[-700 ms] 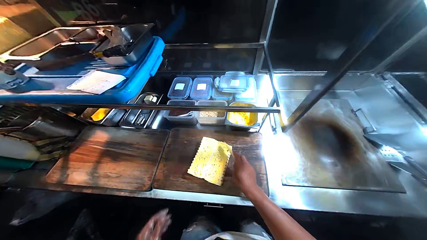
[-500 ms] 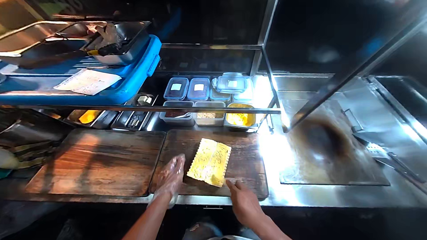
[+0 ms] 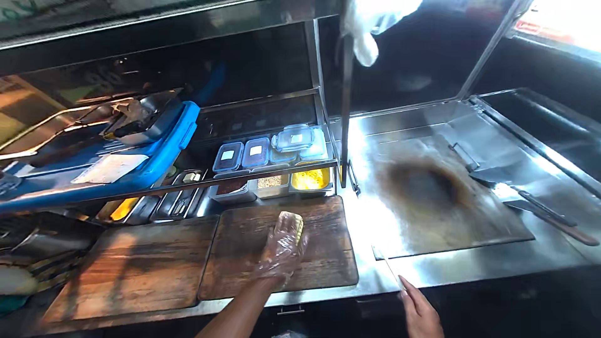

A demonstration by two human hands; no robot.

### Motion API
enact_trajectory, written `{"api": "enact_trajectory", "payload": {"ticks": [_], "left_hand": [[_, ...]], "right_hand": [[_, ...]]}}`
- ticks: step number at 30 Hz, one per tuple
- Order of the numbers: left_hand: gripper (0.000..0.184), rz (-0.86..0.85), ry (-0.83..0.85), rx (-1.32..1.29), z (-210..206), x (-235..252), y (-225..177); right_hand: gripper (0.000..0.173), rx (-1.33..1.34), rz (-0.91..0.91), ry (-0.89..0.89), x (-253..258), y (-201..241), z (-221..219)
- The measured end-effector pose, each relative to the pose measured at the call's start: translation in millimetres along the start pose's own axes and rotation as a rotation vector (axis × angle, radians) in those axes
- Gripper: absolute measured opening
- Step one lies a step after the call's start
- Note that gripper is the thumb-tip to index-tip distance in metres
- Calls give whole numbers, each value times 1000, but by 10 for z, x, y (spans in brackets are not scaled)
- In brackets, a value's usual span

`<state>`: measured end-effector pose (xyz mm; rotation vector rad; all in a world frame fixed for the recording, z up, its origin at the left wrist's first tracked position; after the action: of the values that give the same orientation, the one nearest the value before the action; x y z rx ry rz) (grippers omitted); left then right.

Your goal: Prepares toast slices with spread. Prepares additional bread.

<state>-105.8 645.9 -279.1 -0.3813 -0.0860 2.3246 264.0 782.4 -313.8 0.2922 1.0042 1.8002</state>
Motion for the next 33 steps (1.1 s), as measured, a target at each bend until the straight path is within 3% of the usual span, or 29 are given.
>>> {"api": "enact_trajectory", "payload": {"ticks": [2,4,8,10,13,16,19,22,25,27,30,33], "left_hand": [[89,-26,-49,89,-215,-13,-85],[89,-44,-212,76,-88,-51,-118],[94,-1,-10,17,-197,-33,79],[84,77,-19,-141,90,-5,124],[67,240,-51,-414,401,339,502],[56,280,101,-692,101,977,787],[54,268,175,-1075,-210,1464,735],[45,253,186,-1185,-365,1651,695],[40,260,223,-1358,-537,1672,735],[44,217,253,-1283,-458,1599,754],[57,78,233,-962,-175,1362,762],[64,167,118,-905,-141,952,918]], "right_hand": [[39,25,18,53,-10,17,-50],[38,56,52,63,4,45,-100],[38,54,94,135,60,155,-343],[38,60,175,151,82,374,-420],[35,94,220,117,178,686,-479],[33,18,306,74,370,1097,-550],[37,-191,482,-21,707,1661,-648],[38,-305,591,-92,1172,2149,-800],[36,-338,564,-56,1520,2528,-934],[35,-467,499,6,1700,2697,-1077],[37,-883,325,176,2076,2917,-1438],[40,-1028,241,305,2470,2878,-1732]]}}
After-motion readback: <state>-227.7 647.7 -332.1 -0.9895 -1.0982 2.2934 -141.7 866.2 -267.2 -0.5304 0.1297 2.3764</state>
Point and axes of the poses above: each hand's wrist, its own x-axis towards the middle knuckle, its own z-axis out of the back of the hand, y = z × x, the point moved 9 cm from there along x, towards the middle knuckle, and after that the axes turned 5 degrees about -x, right-handed, at the moved point
